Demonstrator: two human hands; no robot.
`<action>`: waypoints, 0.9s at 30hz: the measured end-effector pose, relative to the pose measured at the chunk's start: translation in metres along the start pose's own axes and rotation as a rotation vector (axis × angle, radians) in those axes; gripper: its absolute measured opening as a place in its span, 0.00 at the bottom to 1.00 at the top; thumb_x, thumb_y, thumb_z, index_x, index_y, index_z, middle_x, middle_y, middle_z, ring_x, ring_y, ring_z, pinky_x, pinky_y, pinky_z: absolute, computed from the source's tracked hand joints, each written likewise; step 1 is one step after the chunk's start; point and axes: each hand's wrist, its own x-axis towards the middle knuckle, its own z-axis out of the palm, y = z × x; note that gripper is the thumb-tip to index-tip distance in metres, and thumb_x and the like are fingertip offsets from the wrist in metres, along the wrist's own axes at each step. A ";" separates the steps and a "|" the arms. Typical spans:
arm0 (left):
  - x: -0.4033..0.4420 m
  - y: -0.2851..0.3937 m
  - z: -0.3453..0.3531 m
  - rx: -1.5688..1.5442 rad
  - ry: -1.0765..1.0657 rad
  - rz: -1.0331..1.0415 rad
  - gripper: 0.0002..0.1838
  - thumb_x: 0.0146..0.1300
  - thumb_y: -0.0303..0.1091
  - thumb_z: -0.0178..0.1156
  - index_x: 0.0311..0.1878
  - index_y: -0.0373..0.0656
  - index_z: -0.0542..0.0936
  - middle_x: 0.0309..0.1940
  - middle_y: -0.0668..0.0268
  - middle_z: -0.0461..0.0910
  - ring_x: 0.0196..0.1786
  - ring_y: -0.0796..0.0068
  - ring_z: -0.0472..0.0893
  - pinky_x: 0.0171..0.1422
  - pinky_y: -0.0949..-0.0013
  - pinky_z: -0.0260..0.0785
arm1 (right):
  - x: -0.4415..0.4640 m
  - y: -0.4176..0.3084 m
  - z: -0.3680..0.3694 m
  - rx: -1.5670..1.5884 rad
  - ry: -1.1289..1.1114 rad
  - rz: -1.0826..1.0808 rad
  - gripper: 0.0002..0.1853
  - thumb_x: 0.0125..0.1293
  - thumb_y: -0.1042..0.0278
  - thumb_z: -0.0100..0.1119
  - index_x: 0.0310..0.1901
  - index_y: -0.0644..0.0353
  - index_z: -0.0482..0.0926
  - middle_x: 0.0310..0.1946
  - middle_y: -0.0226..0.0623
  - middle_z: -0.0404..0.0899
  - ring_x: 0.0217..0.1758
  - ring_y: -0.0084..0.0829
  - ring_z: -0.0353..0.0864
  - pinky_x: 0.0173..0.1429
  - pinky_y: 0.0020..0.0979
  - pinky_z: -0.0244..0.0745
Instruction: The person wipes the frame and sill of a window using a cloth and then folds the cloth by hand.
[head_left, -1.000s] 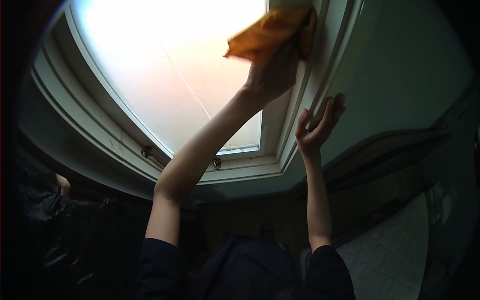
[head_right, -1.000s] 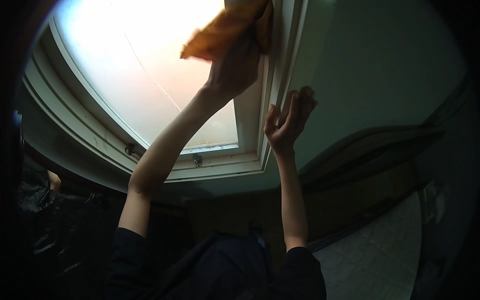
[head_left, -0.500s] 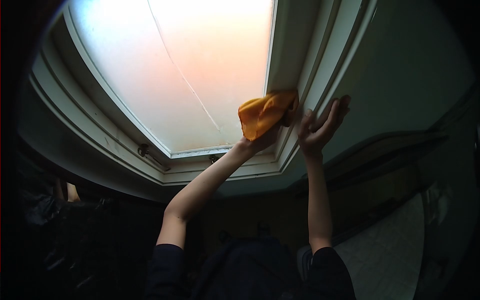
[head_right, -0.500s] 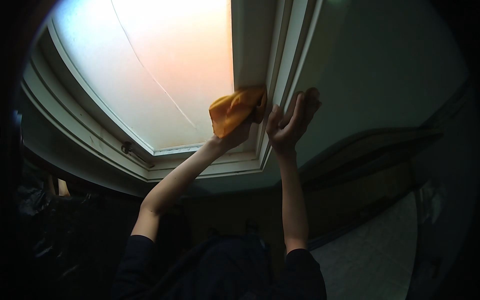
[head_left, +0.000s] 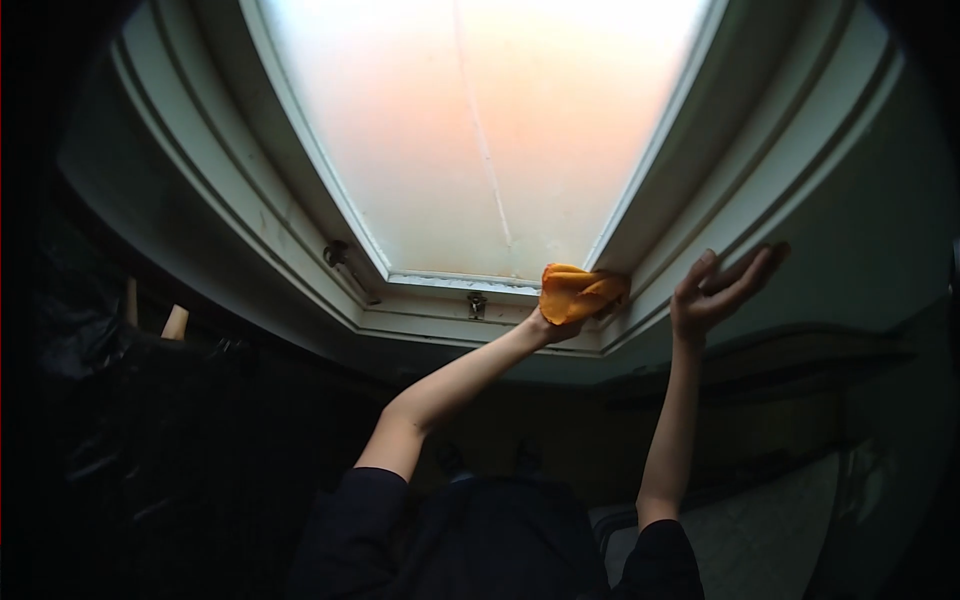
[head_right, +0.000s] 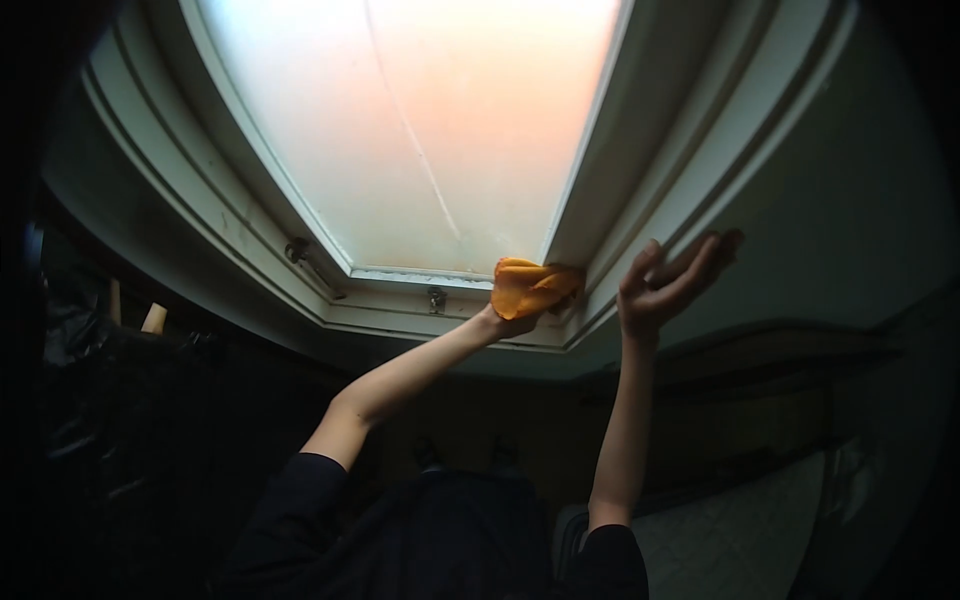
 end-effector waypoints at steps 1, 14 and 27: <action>-0.005 0.006 0.003 0.110 -0.027 0.007 0.16 0.65 0.24 0.53 0.56 0.46 0.75 0.46 0.65 0.80 0.53 0.69 0.79 0.56 0.67 0.71 | 0.000 -0.001 -0.001 -0.018 0.009 -0.010 0.35 0.68 0.66 0.52 0.73 0.62 0.49 0.74 0.53 0.46 0.78 0.50 0.44 0.79 0.52 0.38; -0.209 0.026 -0.050 -0.694 1.345 -0.659 0.23 0.76 0.48 0.42 0.40 0.37 0.76 0.35 0.68 0.78 0.35 0.77 0.77 0.43 0.72 0.70 | 0.006 -0.021 -0.004 -0.059 -0.040 -0.048 0.36 0.71 0.70 0.48 0.75 0.54 0.43 0.75 0.53 0.38 0.78 0.52 0.44 0.75 0.54 0.56; -0.188 -0.151 -0.153 -0.282 1.642 -0.589 0.36 0.75 0.56 0.37 0.71 0.32 0.60 0.70 0.48 0.61 0.72 0.58 0.61 0.74 0.63 0.51 | 0.005 -0.025 0.001 -0.102 -0.015 -0.095 0.36 0.71 0.71 0.48 0.75 0.56 0.43 0.75 0.51 0.40 0.78 0.49 0.44 0.77 0.52 0.51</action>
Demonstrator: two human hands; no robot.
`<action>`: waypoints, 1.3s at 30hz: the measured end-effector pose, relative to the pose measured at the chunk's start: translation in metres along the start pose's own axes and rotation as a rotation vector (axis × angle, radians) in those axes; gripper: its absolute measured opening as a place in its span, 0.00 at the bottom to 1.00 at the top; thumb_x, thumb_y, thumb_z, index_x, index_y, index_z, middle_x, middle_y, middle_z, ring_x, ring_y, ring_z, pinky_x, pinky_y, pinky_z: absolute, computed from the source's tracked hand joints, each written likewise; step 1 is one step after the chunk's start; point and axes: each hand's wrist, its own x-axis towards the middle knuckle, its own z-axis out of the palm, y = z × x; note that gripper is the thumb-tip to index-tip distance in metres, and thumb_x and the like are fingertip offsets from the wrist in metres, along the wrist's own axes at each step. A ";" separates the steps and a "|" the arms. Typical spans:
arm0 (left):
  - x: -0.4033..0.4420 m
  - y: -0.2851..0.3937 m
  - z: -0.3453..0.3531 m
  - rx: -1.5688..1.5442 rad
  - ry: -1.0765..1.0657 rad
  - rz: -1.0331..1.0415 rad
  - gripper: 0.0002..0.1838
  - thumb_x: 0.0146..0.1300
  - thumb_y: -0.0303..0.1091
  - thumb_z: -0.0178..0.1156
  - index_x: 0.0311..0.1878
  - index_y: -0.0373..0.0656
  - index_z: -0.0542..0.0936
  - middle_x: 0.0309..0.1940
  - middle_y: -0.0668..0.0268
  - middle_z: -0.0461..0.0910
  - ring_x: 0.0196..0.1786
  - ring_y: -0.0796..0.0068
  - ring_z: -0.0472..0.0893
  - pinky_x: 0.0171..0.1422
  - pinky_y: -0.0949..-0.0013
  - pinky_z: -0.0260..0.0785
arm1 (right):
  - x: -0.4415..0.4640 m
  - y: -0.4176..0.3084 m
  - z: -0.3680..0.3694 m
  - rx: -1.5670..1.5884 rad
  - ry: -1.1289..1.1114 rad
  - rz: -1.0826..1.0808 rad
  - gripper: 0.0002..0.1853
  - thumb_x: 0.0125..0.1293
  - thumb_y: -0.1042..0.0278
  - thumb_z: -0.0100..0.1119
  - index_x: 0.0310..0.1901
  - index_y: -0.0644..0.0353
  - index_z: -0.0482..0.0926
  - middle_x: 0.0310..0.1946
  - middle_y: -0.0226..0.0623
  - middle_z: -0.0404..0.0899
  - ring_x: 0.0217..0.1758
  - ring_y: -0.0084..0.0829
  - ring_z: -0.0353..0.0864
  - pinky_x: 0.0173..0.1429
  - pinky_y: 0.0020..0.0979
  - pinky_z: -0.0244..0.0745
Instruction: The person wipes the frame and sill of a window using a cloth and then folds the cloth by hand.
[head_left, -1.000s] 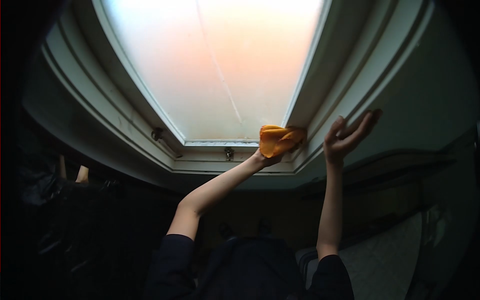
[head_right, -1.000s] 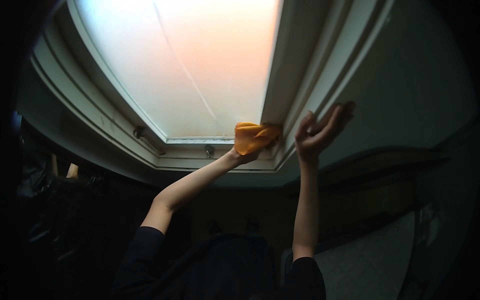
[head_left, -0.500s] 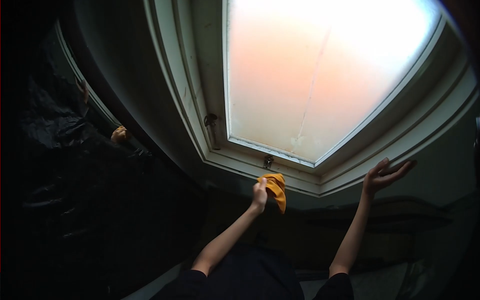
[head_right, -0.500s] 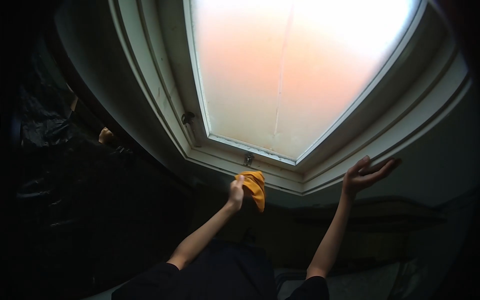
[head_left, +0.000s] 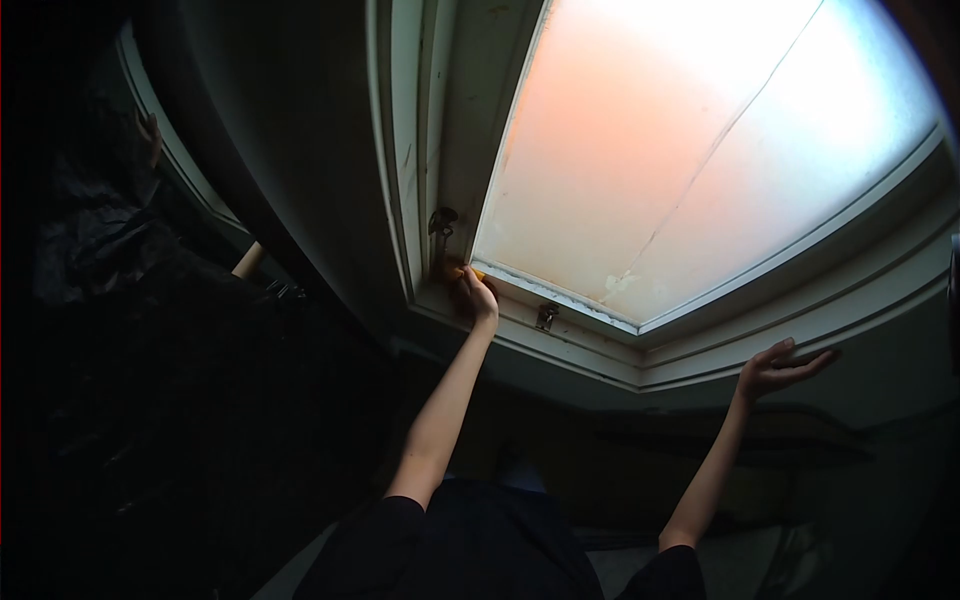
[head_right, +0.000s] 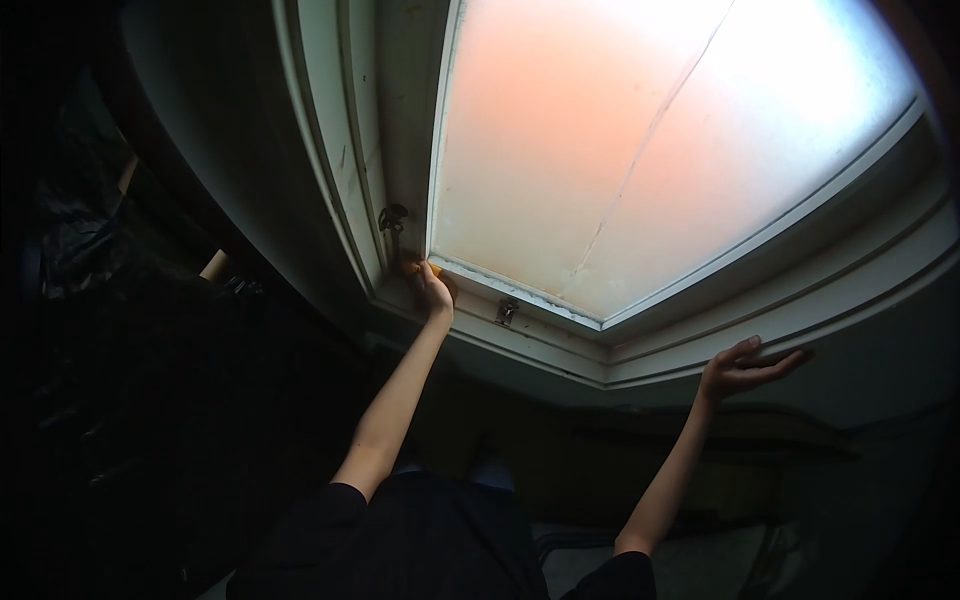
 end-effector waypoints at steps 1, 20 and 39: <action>0.002 -0.006 0.000 0.000 0.000 -0.001 0.36 0.75 0.56 0.37 0.71 0.32 0.60 0.70 0.48 0.61 0.72 0.58 0.61 0.74 0.63 0.51 | 0.000 -0.001 0.000 0.003 0.001 0.008 0.36 0.71 0.71 0.48 0.75 0.55 0.43 0.75 0.52 0.40 0.78 0.49 0.44 0.76 0.53 0.51; -0.029 0.042 -0.005 0.040 0.124 -0.008 0.30 0.76 0.54 0.37 0.54 0.34 0.73 0.48 0.63 0.75 0.51 0.73 0.73 0.59 0.68 0.64 | -0.013 0.023 -0.002 0.090 -0.080 0.134 0.38 0.69 0.69 0.51 0.75 0.53 0.43 0.75 0.54 0.38 0.74 0.56 0.52 0.69 0.57 0.65; -0.109 0.018 0.025 0.300 0.055 0.133 0.33 0.75 0.54 0.39 0.35 0.28 0.76 0.30 0.59 0.78 0.35 0.68 0.73 0.45 0.64 0.65 | -0.008 0.024 -0.003 0.143 -0.115 0.127 0.40 0.69 0.68 0.50 0.76 0.54 0.39 0.75 0.54 0.30 0.74 0.58 0.50 0.68 0.57 0.67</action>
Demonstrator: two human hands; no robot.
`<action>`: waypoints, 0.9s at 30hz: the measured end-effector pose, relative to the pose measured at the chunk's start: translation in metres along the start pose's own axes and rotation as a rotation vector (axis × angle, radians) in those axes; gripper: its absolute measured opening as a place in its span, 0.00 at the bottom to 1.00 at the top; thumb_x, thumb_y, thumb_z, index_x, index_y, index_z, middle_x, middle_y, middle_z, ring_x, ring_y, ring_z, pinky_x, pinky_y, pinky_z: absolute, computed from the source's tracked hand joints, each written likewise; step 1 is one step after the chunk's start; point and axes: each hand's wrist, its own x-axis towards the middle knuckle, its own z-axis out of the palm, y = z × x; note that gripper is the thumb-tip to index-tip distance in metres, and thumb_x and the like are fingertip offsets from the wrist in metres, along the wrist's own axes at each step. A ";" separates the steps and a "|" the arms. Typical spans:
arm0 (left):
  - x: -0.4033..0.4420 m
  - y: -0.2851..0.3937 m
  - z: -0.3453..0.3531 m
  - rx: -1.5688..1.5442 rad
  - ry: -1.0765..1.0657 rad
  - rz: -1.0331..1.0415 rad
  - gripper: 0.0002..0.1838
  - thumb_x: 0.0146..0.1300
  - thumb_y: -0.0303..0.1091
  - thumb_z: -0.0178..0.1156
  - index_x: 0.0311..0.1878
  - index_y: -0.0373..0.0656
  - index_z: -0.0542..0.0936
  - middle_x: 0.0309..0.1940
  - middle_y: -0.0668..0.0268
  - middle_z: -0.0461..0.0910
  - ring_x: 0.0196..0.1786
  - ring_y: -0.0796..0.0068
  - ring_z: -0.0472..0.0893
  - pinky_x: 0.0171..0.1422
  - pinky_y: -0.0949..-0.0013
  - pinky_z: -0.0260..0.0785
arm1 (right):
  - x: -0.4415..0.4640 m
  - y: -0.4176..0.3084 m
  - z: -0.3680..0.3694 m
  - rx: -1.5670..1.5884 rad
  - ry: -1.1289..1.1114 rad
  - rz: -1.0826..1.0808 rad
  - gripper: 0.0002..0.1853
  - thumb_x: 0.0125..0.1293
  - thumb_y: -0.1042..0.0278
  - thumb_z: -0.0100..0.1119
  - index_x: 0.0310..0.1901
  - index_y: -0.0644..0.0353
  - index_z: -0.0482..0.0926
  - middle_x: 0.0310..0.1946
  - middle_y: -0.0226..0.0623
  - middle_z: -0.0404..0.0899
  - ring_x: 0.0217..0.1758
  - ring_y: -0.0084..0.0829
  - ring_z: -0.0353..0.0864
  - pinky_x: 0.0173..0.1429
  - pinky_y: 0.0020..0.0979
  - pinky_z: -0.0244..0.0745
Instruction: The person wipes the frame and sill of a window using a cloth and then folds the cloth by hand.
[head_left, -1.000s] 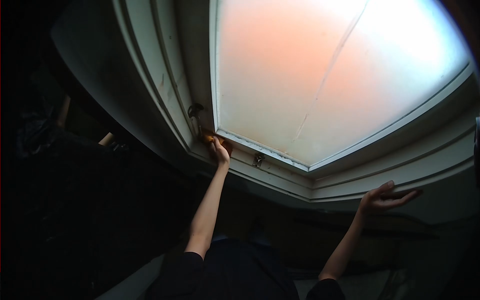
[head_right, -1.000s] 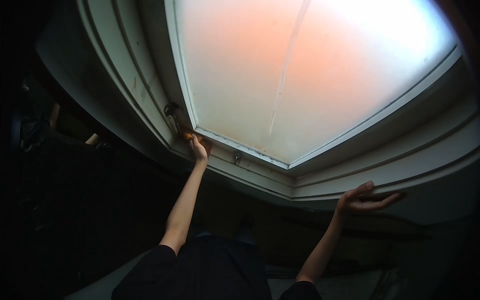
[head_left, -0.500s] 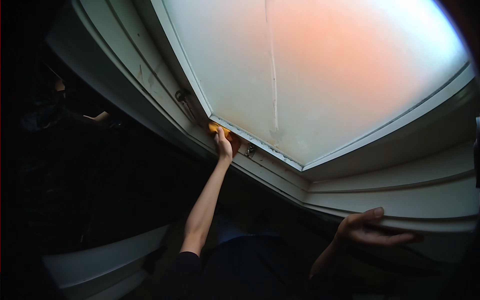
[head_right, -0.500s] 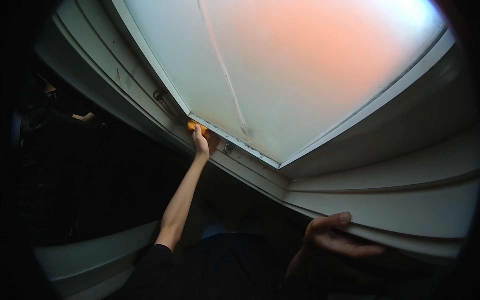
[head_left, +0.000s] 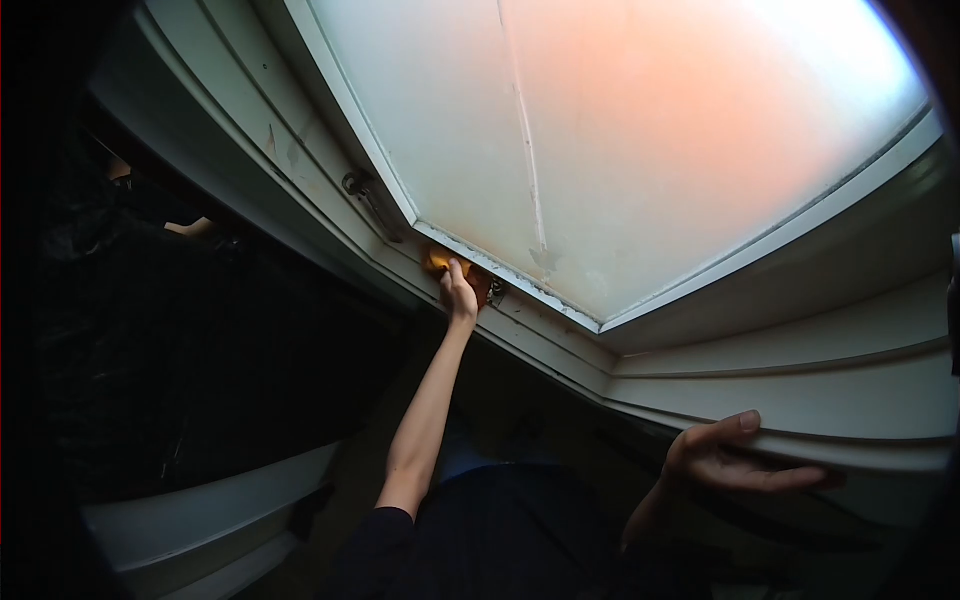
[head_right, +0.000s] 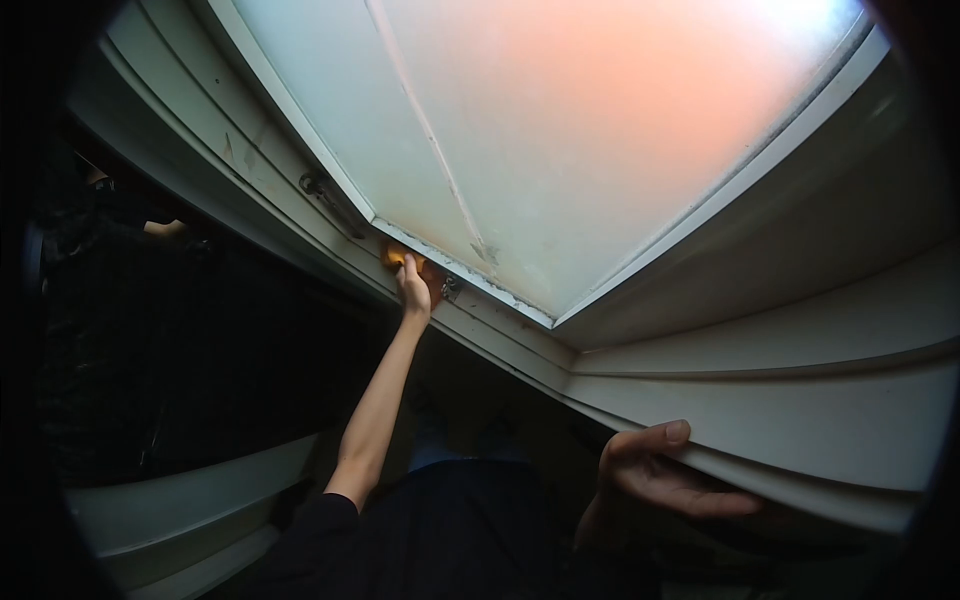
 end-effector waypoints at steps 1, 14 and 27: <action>-0.006 -0.001 0.002 0.071 0.016 -0.008 0.31 0.75 0.53 0.39 0.35 0.30 0.76 0.31 0.61 0.78 0.36 0.70 0.73 0.45 0.65 0.65 | 0.000 0.000 0.000 -0.009 -0.001 -0.003 0.40 0.69 0.69 0.50 0.76 0.54 0.39 0.75 0.54 0.30 0.74 0.58 0.50 0.68 0.57 0.66; -0.026 -0.010 -0.013 -0.052 -0.093 -0.049 0.24 0.76 0.49 0.41 0.37 0.38 0.77 0.32 0.68 0.77 0.37 0.75 0.75 0.44 0.70 0.67 | 0.001 -0.002 0.001 -0.021 0.010 -0.008 0.39 0.69 0.69 0.49 0.75 0.54 0.40 0.75 0.55 0.32 0.76 0.59 0.46 0.69 0.59 0.64; -0.119 -0.019 0.054 -0.082 -0.207 -0.105 0.26 0.76 0.47 0.39 0.39 0.32 0.76 0.34 0.63 0.77 0.38 0.72 0.74 0.47 0.69 0.65 | 0.003 0.004 -0.006 -0.039 -0.051 -0.039 0.41 0.66 0.73 0.47 0.76 0.55 0.36 0.76 0.54 0.27 0.78 0.59 0.38 0.72 0.58 0.58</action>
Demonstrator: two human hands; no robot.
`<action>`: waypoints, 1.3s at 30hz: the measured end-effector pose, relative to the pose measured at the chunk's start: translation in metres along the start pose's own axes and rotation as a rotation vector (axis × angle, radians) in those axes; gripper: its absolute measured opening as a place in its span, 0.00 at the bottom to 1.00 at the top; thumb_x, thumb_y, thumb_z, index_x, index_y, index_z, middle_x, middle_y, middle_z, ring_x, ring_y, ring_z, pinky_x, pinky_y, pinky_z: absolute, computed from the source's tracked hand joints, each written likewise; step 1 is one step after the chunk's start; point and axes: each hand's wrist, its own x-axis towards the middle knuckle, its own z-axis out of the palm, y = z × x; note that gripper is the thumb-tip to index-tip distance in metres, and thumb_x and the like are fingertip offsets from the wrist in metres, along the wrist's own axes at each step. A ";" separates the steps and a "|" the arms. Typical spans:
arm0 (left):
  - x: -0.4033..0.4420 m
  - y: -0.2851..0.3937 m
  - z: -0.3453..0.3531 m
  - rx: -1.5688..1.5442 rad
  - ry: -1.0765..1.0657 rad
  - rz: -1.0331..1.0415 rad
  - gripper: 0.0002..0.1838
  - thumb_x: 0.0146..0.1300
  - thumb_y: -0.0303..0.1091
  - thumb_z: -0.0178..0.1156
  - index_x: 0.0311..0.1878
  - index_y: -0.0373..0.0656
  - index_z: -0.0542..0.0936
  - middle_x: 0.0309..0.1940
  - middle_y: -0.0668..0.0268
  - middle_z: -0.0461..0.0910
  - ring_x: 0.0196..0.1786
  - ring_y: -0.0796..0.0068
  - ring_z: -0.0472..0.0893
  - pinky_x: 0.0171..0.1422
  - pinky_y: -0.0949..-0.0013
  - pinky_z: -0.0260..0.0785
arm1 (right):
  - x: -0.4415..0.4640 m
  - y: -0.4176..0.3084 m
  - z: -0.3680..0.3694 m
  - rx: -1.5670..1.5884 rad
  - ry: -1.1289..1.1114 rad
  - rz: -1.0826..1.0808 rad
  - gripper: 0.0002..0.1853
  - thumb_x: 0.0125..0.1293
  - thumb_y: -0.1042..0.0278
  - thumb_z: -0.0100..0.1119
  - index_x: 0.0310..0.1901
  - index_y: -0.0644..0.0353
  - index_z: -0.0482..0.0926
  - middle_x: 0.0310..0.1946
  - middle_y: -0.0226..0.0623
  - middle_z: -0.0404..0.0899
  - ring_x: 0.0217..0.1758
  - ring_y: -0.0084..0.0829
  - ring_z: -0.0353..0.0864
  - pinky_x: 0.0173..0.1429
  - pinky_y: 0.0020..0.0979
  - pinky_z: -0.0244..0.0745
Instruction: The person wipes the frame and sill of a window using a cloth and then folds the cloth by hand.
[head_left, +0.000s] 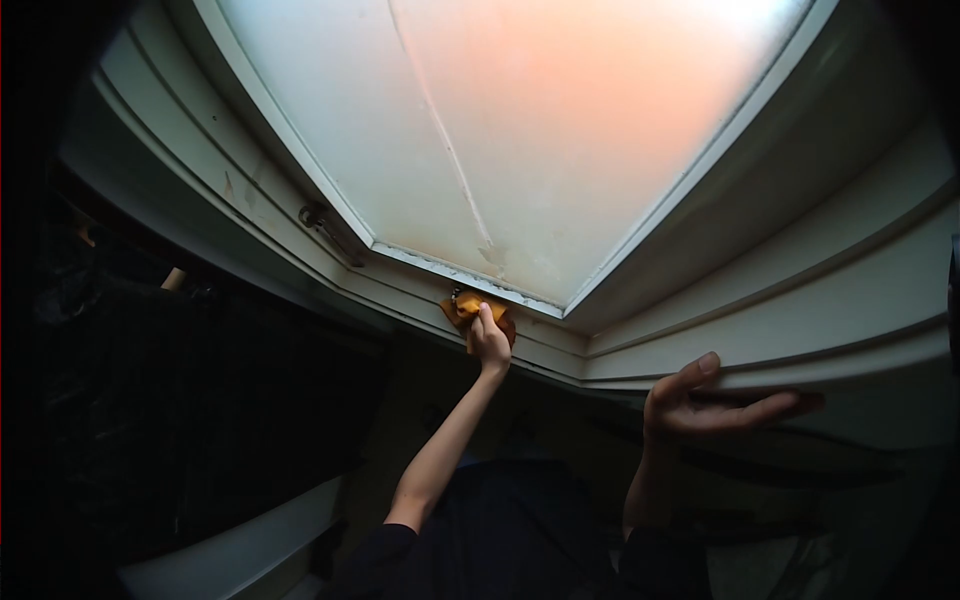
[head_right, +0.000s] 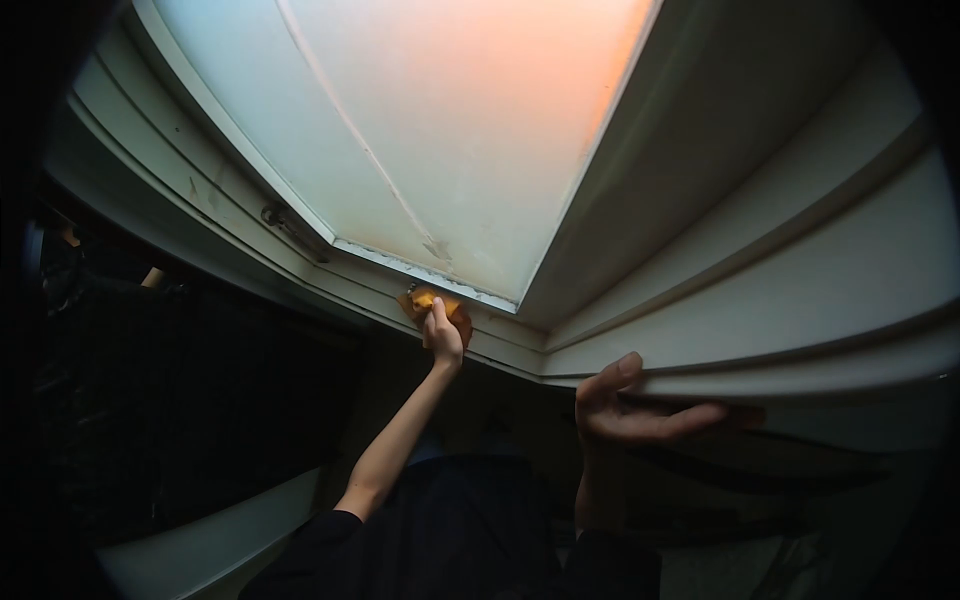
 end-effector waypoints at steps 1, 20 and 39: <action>-0.002 0.001 0.016 0.066 0.083 0.005 0.26 0.75 0.47 0.40 0.40 0.30 0.76 0.35 0.60 0.78 0.39 0.69 0.74 0.48 0.67 0.65 | 0.000 0.000 0.000 0.021 -0.002 0.006 0.41 0.66 0.74 0.47 0.76 0.55 0.36 0.76 0.54 0.26 0.78 0.59 0.37 0.72 0.58 0.57; -0.067 0.004 0.048 0.031 -0.066 0.152 0.27 0.76 0.46 0.40 0.37 0.27 0.74 0.32 0.51 0.77 0.37 0.61 0.74 0.45 0.61 0.64 | -0.001 -0.001 0.000 0.021 -0.001 0.005 0.41 0.65 0.74 0.48 0.75 0.57 0.37 0.75 0.56 0.27 0.78 0.59 0.37 0.72 0.58 0.56; -0.100 -0.012 0.046 0.359 -0.500 0.135 0.28 0.75 0.49 0.41 0.30 0.31 0.72 0.23 0.51 0.72 0.29 0.62 0.71 0.36 0.59 0.62 | -0.082 0.017 -0.004 0.003 -0.197 0.034 0.45 0.63 0.65 0.55 0.76 0.50 0.38 0.76 0.54 0.24 0.78 0.62 0.28 0.74 0.62 0.47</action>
